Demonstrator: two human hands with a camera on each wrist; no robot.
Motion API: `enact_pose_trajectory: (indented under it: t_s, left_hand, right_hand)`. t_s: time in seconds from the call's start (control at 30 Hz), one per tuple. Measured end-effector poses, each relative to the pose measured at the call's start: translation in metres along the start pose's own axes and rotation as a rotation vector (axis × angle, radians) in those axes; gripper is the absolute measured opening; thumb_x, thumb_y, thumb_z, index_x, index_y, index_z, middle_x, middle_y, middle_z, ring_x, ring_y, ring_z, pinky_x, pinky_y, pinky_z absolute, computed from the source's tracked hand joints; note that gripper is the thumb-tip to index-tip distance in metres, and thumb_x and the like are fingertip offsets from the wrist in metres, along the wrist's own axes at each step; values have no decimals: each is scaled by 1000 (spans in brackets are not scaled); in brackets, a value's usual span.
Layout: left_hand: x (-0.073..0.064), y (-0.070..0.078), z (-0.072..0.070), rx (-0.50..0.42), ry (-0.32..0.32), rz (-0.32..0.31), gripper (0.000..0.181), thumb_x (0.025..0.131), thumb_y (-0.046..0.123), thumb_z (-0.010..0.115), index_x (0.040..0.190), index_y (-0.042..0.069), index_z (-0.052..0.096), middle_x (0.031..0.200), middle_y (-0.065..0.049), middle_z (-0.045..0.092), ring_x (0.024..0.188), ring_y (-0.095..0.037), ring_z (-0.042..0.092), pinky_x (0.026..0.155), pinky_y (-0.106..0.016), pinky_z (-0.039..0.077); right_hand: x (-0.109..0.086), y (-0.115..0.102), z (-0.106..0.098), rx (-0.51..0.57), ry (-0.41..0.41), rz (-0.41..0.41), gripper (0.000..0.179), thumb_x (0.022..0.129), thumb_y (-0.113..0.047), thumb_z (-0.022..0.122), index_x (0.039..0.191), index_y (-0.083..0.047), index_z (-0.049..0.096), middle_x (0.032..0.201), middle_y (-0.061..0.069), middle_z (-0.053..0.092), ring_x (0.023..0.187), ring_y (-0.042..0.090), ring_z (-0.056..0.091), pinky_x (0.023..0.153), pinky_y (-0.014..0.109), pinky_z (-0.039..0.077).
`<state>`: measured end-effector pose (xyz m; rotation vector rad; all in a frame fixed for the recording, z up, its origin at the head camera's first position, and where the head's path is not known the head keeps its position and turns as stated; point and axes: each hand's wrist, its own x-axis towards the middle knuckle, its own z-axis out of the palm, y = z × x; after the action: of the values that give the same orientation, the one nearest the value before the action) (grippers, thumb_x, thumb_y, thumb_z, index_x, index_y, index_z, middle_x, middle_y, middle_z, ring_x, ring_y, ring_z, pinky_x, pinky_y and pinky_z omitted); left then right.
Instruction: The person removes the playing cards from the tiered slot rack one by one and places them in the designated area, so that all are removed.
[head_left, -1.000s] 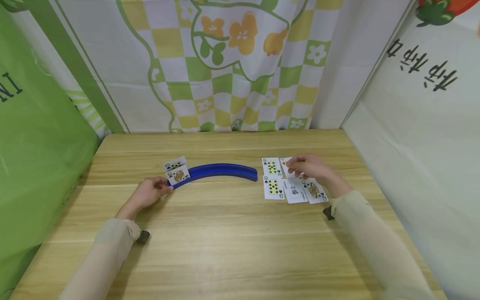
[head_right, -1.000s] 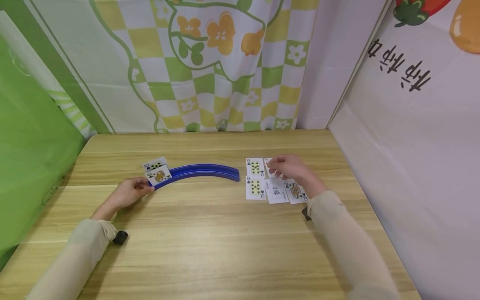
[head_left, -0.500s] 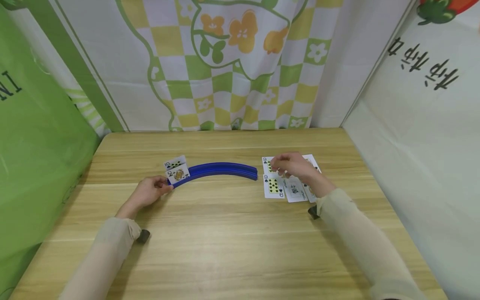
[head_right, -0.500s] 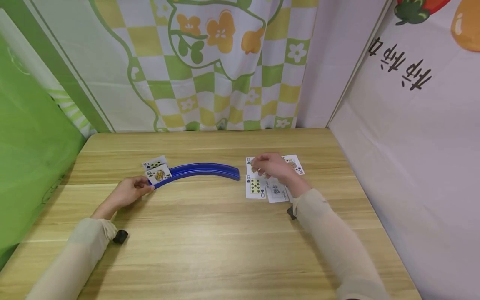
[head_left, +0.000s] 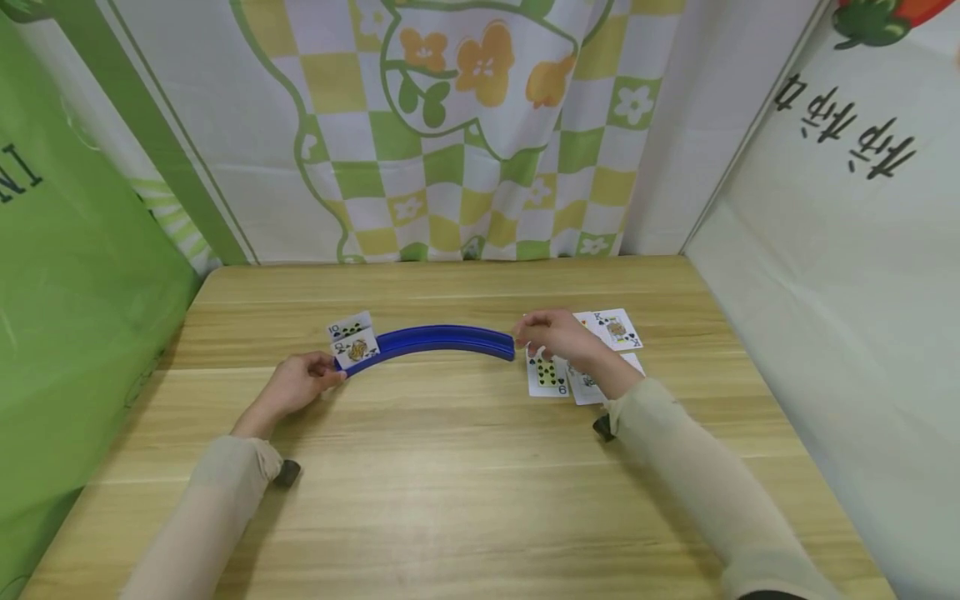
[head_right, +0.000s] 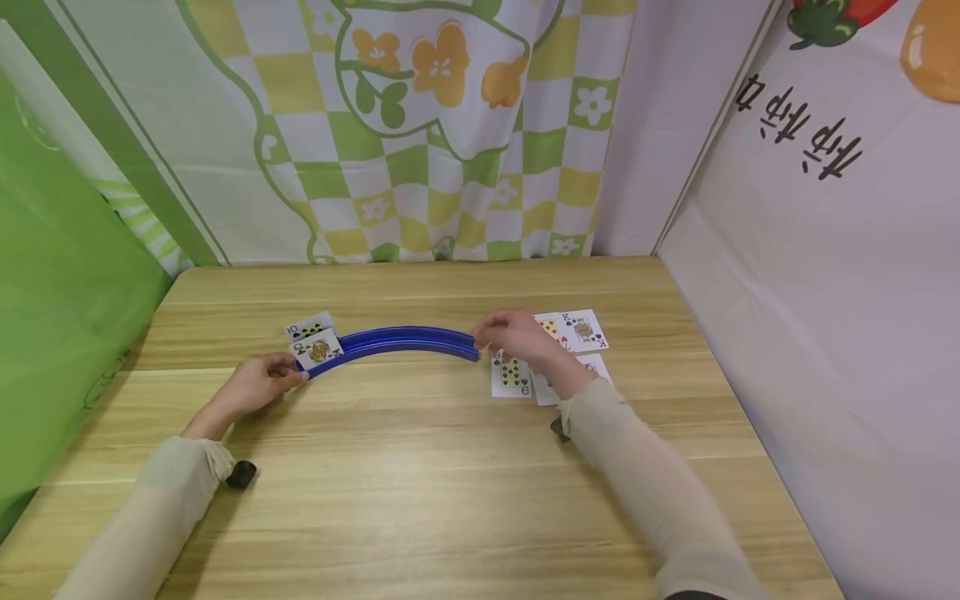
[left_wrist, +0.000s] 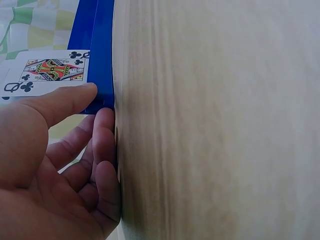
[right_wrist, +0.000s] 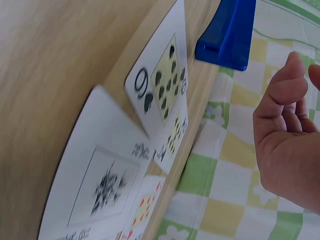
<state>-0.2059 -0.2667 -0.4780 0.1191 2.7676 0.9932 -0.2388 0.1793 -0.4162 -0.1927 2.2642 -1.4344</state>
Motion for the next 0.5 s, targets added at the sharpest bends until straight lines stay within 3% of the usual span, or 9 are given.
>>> enact_pose_trajectory:
  t_s: [0.2,0.5]
  left_hand:
    - [0,-1,0,2,2,-3,40,93,27,69,117,-4,65,101,-18,71,83,-22,63,68,-29,48]
    - [0,-1,0,0,4,-5,41,93,28,69,117,-4,65,102,-18,71,84,-22,63,69,-29,48]
  right_hand:
    - [4,-7,11,0,-22,0,27,103,-28,54,118,-9,65,109,9,69,103,38,59,79,43,50]
    - [11,-19,30,24,-45,-52,25,102,-29,55,116,-10,66,106,9,70,86,21,61,89,56,48]
